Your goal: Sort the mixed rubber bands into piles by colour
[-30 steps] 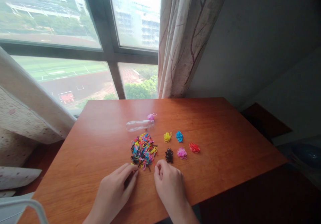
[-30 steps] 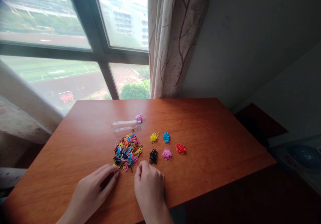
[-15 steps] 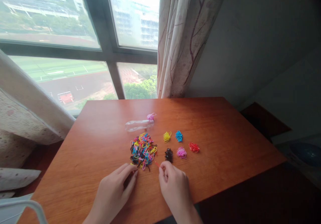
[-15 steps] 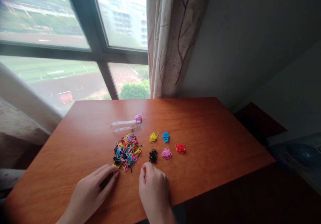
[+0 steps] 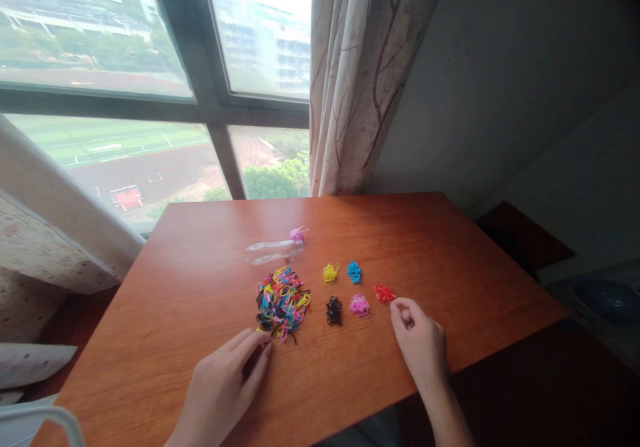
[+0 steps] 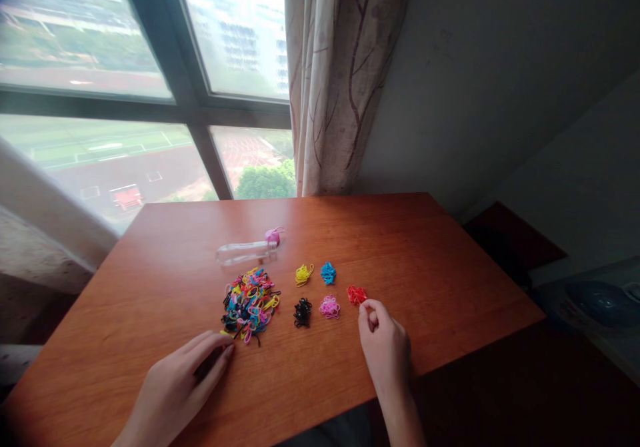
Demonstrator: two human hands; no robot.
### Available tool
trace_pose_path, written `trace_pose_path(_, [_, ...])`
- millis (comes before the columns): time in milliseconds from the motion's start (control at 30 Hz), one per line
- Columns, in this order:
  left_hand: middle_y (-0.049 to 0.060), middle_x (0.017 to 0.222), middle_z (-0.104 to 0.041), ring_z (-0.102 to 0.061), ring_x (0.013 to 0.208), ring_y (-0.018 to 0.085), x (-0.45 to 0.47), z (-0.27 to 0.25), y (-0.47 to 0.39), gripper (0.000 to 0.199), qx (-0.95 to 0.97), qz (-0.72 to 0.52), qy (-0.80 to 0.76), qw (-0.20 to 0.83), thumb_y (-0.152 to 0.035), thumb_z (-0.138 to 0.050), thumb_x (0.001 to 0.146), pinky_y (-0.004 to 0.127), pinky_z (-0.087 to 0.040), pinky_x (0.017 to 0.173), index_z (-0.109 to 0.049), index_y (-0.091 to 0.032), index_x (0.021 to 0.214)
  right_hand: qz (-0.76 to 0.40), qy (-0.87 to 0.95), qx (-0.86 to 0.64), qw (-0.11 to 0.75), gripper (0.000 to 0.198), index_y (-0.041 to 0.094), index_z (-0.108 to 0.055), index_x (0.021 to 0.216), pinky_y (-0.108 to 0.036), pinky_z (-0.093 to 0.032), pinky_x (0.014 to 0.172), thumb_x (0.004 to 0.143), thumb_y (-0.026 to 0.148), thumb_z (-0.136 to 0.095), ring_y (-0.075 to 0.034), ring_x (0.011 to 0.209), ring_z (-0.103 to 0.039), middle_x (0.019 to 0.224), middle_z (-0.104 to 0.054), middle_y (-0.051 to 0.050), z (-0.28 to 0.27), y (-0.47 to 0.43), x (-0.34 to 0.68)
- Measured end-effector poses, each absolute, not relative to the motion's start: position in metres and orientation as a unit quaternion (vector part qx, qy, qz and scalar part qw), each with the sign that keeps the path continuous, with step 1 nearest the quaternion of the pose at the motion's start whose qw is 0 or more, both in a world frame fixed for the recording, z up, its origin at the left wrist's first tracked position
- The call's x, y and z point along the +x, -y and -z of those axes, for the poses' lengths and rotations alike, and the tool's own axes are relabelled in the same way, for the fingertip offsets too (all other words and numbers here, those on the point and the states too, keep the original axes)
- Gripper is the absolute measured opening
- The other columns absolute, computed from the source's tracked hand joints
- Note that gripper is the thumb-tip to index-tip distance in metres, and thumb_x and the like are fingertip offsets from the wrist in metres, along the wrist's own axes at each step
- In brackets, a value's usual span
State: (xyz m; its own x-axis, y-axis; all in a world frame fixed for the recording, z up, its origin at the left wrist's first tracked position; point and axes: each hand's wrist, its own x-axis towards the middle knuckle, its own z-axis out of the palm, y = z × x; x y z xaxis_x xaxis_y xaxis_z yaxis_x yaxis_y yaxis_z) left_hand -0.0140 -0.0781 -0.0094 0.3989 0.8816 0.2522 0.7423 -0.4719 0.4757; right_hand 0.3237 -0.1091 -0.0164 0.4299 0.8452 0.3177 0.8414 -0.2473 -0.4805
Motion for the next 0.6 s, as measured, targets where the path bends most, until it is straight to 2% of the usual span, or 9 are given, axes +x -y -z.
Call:
trace_pose_path(367, [-0.004, 0.085, -0.074, -0.072, 0.072, 0.013, -0.015, 0.009, 0.078, 0.015, 0.824, -0.248, -0.490, 0.140, -0.030, -0.050, 0.094, 0.019, -0.052, 0.062, -0.064, -0.028, 0.094, -0.006, 0.517, -0.807, 0.285, 0.033, 0.021, -0.072, 0.089, -0.026, -0.035, 0.056, 0.092, 0.042, -0.046, -0.019, 0.061, -0.063, 0.068, -0.069, -0.005, 0.011, 0.090, 0.331])
trace_pose_path(600, [-0.003, 0.085, -0.073, -0.072, 0.071, 0.013, -0.013, 0.008, 0.078, 0.015, 0.824, -0.244, -0.491, 0.141, -0.030, -0.049, 0.094, 0.020, -0.051, 0.061, -0.064, -0.028, 0.093, -0.004, 0.535, -0.783, 0.317, 0.033, 0.020, -0.071, 0.087, -0.026, -0.038, 0.057, 0.093, 0.041, -0.047, -0.017, 0.057, -0.062, 0.065, -0.067, -0.004, 0.008, 0.095, 0.318])
